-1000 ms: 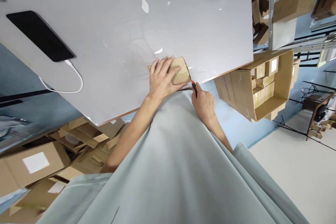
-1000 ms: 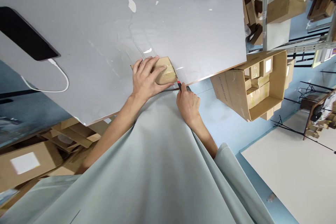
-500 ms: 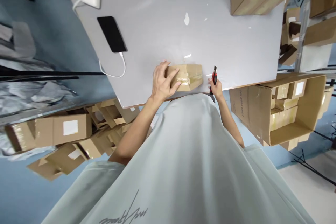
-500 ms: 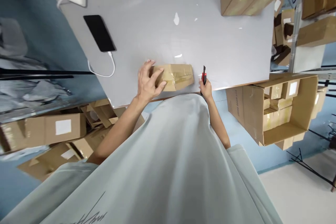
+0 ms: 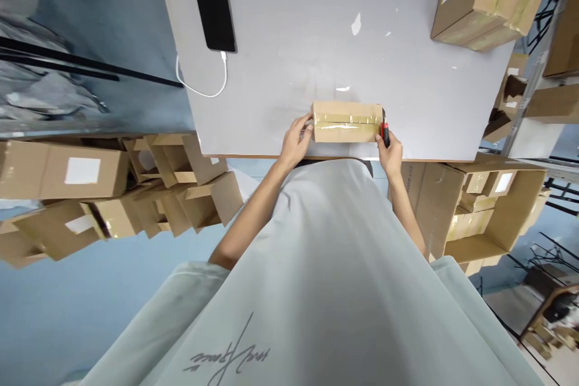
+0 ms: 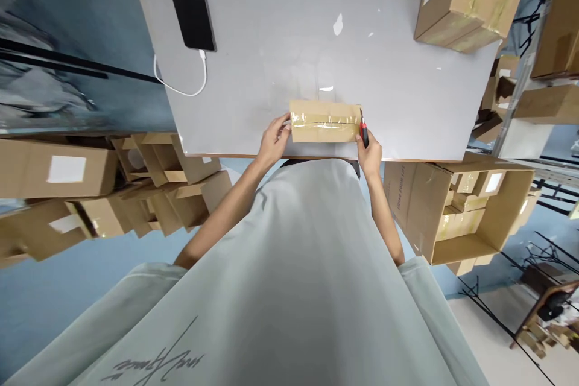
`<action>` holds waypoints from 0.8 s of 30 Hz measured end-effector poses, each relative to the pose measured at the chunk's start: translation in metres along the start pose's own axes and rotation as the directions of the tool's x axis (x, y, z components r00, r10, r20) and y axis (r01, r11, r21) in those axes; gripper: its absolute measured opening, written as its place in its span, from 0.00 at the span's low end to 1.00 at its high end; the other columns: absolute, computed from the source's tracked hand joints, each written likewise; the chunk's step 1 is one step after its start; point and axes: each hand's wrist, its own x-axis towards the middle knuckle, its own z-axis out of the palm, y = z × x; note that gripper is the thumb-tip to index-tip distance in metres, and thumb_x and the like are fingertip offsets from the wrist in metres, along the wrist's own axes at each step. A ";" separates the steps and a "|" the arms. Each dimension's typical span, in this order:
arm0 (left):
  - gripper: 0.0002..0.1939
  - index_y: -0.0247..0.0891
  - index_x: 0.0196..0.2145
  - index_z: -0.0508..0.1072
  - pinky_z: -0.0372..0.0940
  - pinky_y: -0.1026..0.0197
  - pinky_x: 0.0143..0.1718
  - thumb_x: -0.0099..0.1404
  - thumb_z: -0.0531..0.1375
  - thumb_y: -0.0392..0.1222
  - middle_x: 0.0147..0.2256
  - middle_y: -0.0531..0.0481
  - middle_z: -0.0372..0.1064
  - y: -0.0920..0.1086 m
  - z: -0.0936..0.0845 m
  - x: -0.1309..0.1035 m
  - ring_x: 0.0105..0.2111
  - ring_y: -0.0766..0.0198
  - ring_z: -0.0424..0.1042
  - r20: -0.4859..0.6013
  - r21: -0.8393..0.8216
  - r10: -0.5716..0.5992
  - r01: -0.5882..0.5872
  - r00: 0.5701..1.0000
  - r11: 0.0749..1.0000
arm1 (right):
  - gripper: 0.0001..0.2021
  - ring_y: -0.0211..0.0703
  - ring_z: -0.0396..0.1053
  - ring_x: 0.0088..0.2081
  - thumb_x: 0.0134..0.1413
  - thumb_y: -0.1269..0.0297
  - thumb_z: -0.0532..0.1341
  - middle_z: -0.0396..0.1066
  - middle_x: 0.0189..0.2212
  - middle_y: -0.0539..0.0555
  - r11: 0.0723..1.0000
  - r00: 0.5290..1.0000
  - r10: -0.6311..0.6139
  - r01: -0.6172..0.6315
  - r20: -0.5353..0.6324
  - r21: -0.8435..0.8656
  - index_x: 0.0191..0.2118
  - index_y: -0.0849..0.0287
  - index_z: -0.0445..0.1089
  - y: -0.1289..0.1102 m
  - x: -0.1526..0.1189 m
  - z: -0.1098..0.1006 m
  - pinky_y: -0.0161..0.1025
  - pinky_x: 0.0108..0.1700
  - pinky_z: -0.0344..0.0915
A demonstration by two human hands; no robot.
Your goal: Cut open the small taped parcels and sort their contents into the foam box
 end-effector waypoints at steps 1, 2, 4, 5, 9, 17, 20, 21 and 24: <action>0.34 0.41 0.70 0.75 0.75 0.44 0.64 0.82 0.51 0.65 0.66 0.34 0.77 -0.002 0.008 0.005 0.62 0.49 0.80 0.048 -0.024 -0.012 0.013 0.999 1.000 | 0.31 0.52 0.78 0.44 0.76 0.37 0.53 0.83 0.44 0.60 0.999 1.000 0.003 -0.004 -0.020 -0.035 0.59 0.60 0.78 0.004 -0.001 -0.010 0.48 0.53 0.76; 0.33 0.41 0.70 0.76 0.77 0.44 0.63 0.81 0.53 0.64 0.65 0.35 0.78 -0.003 0.015 0.009 0.59 0.49 0.82 0.089 -0.042 -0.020 0.023 0.996 0.999 | 0.31 0.53 0.78 0.44 0.76 0.39 0.53 0.83 0.44 0.60 0.998 0.999 0.008 -0.010 -0.032 -0.061 0.59 0.60 0.78 0.007 -0.002 -0.019 0.48 0.54 0.76; 0.32 0.41 0.69 0.77 0.78 0.44 0.62 0.78 0.56 0.61 0.64 0.36 0.79 -0.003 0.022 0.012 0.55 0.50 0.83 0.126 -0.072 -0.027 0.036 0.992 0.997 | 0.29 0.54 0.78 0.46 0.77 0.41 0.53 0.82 0.46 0.61 0.993 0.999 -0.004 -0.001 -0.044 -0.114 0.59 0.61 0.78 0.011 -0.003 -0.035 0.49 0.56 0.75; 0.31 0.41 0.69 0.76 0.78 0.44 0.62 0.77 0.58 0.59 0.65 0.36 0.79 -0.001 0.023 0.012 0.54 0.51 0.84 0.122 -0.085 -0.026 0.036 0.992 0.996 | 0.29 0.54 0.78 0.48 0.78 0.42 0.53 0.82 0.47 0.62 0.988 0.998 -0.023 0.014 -0.062 -0.151 0.59 0.61 0.78 0.012 -0.003 -0.042 0.50 0.57 0.75; 0.35 0.46 0.74 0.70 0.77 0.44 0.63 0.75 0.63 0.58 0.69 0.37 0.73 0.016 0.014 0.002 0.62 0.49 0.80 0.079 -0.103 0.007 0.001 0.997 0.995 | 0.27 0.57 0.79 0.52 0.81 0.44 0.52 0.79 0.51 0.65 0.949 0.984 -0.140 0.101 -0.114 -0.299 0.62 0.59 0.78 -0.005 -0.003 -0.065 0.52 0.59 0.74; 0.38 0.46 0.74 0.70 0.76 0.42 0.64 0.73 0.68 0.62 0.73 0.34 0.65 0.030 0.020 0.002 0.68 0.43 0.73 0.107 -0.102 0.071 -0.060 0.992 0.993 | 0.20 0.59 0.81 0.50 0.85 0.50 0.54 0.85 0.51 0.61 0.783 0.834 -0.244 0.471 0.495 -0.406 0.64 0.55 0.75 -0.102 0.010 -0.052 0.45 0.51 0.71; 0.37 0.46 0.74 0.70 0.77 0.44 0.63 0.71 0.68 0.55 0.72 0.35 0.67 0.023 0.023 0.004 0.66 0.45 0.75 0.112 -0.143 0.054 -0.037 0.992 0.989 | 0.18 0.61 0.81 0.52 0.86 0.52 0.55 0.85 0.53 0.65 0.662 0.755 -0.196 0.572 0.625 -0.484 0.61 0.58 0.77 -0.126 0.019 -0.037 0.47 0.53 0.69; 0.37 0.46 0.74 0.70 0.77 0.44 0.63 0.71 0.68 0.53 0.72 0.35 0.67 0.022 0.024 0.004 0.65 0.46 0.76 0.117 -0.154 0.046 -0.028 0.992 0.988 | 0.18 0.62 0.82 0.52 0.86 0.53 0.55 0.85 0.53 0.66 0.629 0.741 -0.181 0.592 0.646 -0.504 0.61 0.58 0.77 -0.131 0.023 -0.032 0.49 0.54 0.69; 0.37 0.47 0.74 0.70 0.77 0.45 0.62 0.69 0.68 0.49 0.70 0.37 0.69 0.017 0.023 0.005 0.63 0.47 0.78 0.127 -0.171 0.034 -0.012 0.991 0.985 | 0.18 0.62 0.82 0.51 0.86 0.55 0.56 0.85 0.51 0.67 0.567 0.712 -0.166 0.635 0.683 -0.524 0.62 0.59 0.77 -0.139 0.031 -0.022 0.52 0.56 0.69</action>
